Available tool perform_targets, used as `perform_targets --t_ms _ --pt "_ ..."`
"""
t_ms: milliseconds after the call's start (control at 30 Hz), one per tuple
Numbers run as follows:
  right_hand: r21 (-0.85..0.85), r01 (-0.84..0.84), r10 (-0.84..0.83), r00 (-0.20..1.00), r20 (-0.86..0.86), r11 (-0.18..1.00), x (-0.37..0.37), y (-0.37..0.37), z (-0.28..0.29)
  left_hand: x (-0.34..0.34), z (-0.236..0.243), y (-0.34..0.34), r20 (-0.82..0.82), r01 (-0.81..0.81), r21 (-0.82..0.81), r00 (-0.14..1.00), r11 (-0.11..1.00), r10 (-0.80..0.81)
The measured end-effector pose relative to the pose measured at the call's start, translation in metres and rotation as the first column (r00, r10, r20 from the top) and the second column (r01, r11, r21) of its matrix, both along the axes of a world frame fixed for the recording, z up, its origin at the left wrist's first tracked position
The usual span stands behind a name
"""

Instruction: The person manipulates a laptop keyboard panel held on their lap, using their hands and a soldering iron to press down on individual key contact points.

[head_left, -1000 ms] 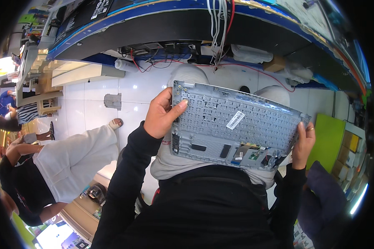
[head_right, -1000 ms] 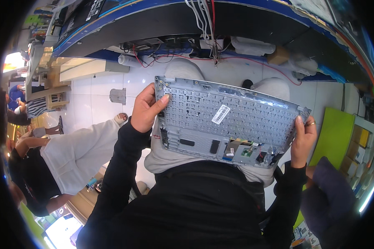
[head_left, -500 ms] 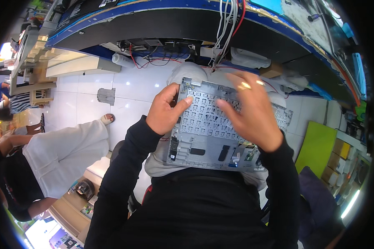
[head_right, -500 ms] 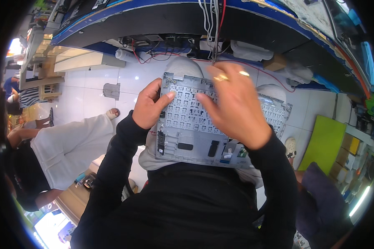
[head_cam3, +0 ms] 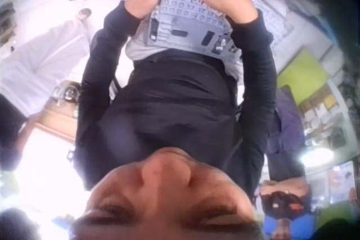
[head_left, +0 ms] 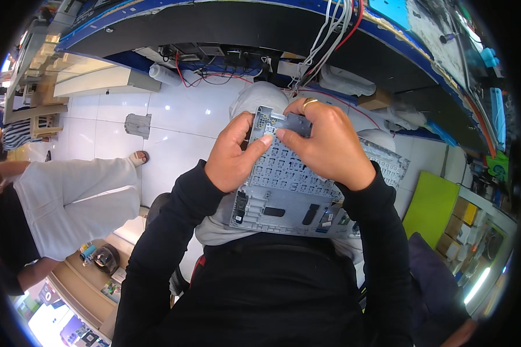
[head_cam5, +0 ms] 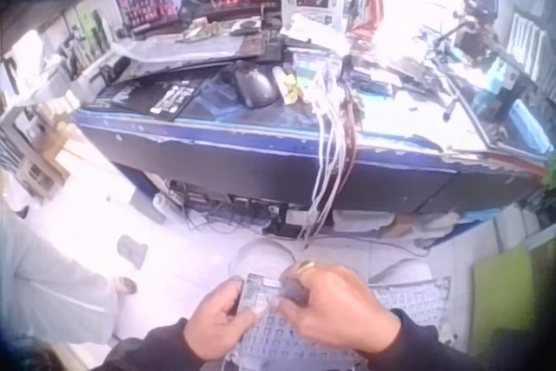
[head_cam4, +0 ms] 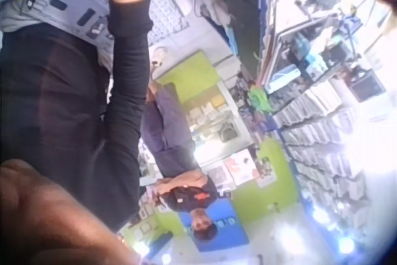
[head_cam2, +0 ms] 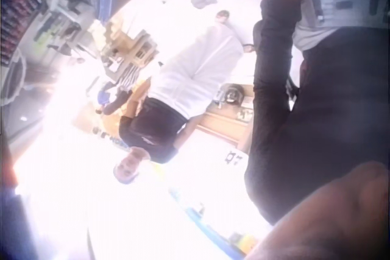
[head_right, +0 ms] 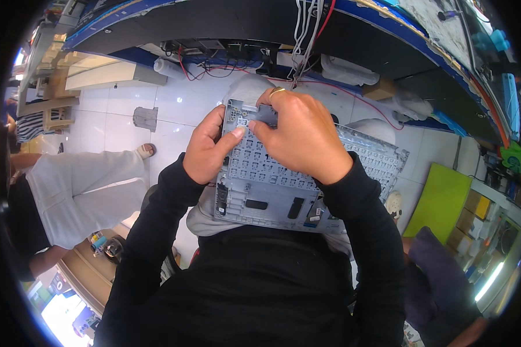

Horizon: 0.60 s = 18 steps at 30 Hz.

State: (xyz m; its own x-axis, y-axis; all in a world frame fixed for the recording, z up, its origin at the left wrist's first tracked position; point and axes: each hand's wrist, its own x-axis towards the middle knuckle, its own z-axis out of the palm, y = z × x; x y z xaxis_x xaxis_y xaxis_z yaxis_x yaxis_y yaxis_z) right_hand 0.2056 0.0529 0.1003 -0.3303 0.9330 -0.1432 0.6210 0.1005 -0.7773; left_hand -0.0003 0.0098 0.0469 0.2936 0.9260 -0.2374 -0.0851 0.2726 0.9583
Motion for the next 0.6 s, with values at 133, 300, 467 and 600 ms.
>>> perform_targets --t_ms 133,300,467,600 --pt "0.043 0.002 -0.002 1.0 -0.001 0.999 -0.002 -0.001 -0.003 0.002 -0.001 -0.002 -0.002 -0.03 -0.008 1.0 1.0 0.03" --pt "0.046 0.001 -0.002 1.0 0.024 0.999 -0.003 -0.002 -0.001 0.003 -0.006 -0.004 -0.024 -0.041 0.03 0.999 0.999 0.042" --pt "0.076 -0.001 -0.005 0.997 0.071 0.997 -0.002 -0.004 -0.004 0.003 0.0 -0.007 0.058 -0.058 -0.076 0.996 0.995 0.062" --pt "0.203 -0.029 0.019 0.999 0.05 0.979 0.003 -0.007 -0.016 -0.007 -0.009 -0.012 -0.064 0.031 0.02 0.998 0.999 -0.03"
